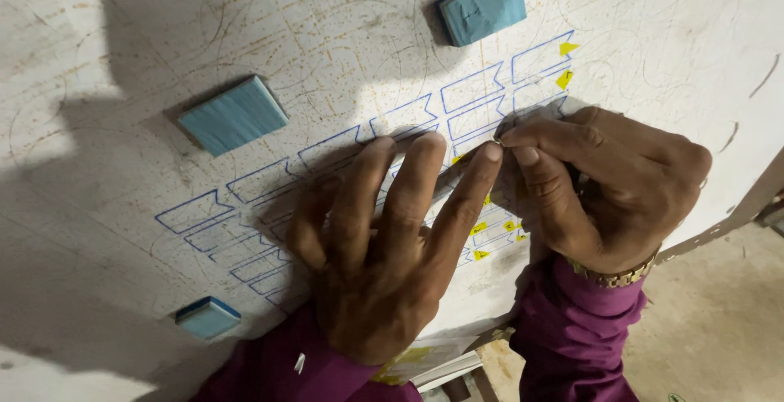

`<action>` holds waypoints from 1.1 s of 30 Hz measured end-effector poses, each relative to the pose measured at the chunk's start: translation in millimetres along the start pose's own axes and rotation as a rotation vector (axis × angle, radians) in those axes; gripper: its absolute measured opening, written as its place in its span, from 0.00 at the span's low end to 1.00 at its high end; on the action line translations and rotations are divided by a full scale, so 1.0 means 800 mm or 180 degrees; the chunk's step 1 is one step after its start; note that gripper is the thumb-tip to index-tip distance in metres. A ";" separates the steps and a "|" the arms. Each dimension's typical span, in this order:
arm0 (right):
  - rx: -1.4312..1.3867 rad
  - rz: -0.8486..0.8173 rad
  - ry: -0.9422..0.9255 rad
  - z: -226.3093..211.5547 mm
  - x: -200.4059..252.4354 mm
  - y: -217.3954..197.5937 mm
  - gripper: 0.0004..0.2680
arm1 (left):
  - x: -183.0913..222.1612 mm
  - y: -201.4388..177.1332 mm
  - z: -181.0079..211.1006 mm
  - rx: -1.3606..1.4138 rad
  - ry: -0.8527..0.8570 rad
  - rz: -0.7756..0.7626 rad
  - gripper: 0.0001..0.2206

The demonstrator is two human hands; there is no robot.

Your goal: The recorder peels yellow price labels from a sheet and carefully applies them within a grid drawn on a white surface.

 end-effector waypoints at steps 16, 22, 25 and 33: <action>-0.0357 0.0206 -0.0810 0.014 0.018 -0.004 0.06 | 0.026 0.007 0.009 -0.0326 -0.0074 -0.0171 0.19; -0.0300 0.0367 -0.0266 0.003 0.005 0.008 0.12 | 0.004 0.002 -0.003 -0.0120 -0.0090 -0.0151 0.19; -0.0061 0.0595 0.0012 -0.007 0.005 0.015 0.18 | -0.002 -0.005 -0.007 0.0086 -0.0005 0.0064 0.12; -0.0837 0.0889 0.0681 0.001 0.020 0.006 0.16 | -0.010 -0.013 0.005 0.0337 -0.0167 0.0170 0.10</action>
Point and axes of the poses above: each hand's wrist, its own x-axis away from the middle knuckle, its own y-axis out of the palm, z = x × y, the point moved 4 cm from there along -x, towards the middle knuckle, and after that the axes turned 7 degrees about -x, right-handed, at the moved point
